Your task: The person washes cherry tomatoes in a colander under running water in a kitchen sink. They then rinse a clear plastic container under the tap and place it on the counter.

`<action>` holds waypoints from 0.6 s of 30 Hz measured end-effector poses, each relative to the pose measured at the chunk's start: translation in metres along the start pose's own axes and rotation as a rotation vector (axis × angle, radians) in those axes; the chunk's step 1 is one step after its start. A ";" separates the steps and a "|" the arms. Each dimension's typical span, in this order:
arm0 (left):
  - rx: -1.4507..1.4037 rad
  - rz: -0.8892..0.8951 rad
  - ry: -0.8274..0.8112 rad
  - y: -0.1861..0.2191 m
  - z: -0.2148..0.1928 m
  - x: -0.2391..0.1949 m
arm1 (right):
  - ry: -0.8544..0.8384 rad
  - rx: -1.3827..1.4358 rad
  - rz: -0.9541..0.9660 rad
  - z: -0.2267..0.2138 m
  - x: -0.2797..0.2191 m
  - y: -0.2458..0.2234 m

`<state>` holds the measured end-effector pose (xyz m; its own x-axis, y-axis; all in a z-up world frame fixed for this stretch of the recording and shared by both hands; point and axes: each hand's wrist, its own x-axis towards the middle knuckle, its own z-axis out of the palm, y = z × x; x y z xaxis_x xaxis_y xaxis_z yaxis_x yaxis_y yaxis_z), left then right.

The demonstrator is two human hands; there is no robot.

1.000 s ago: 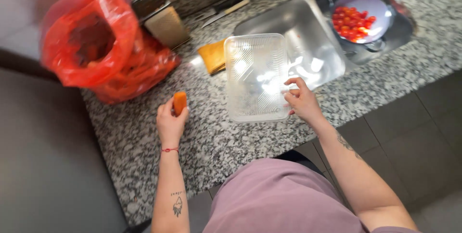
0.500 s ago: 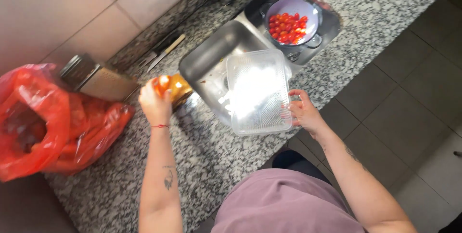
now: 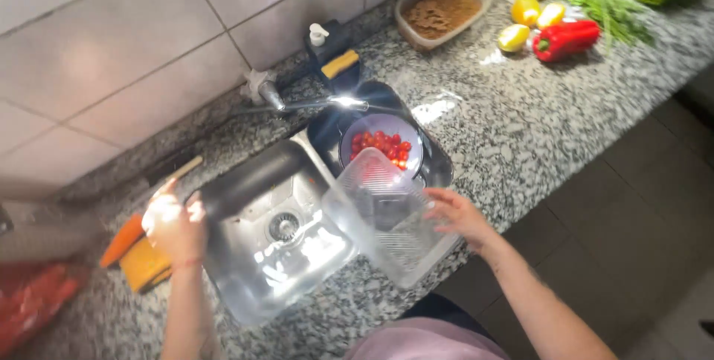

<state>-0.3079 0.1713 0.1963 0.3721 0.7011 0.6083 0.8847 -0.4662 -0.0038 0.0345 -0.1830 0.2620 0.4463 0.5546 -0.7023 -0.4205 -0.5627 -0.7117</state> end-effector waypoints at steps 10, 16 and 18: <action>-0.167 0.051 -0.365 0.223 0.038 0.111 | -0.162 0.046 -0.165 -0.073 0.073 -0.080; 0.156 0.257 -0.265 0.197 0.111 0.122 | -0.170 0.158 -0.198 -0.088 0.127 -0.094; 0.182 0.331 -0.180 0.192 0.108 0.124 | -0.163 0.201 -0.216 -0.089 0.142 -0.094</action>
<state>-0.0621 0.2268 0.1853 0.6735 0.6200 0.4026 0.7384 -0.5904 -0.3260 0.2075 -0.1061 0.2309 0.4165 0.7480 -0.5167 -0.4846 -0.2982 -0.8224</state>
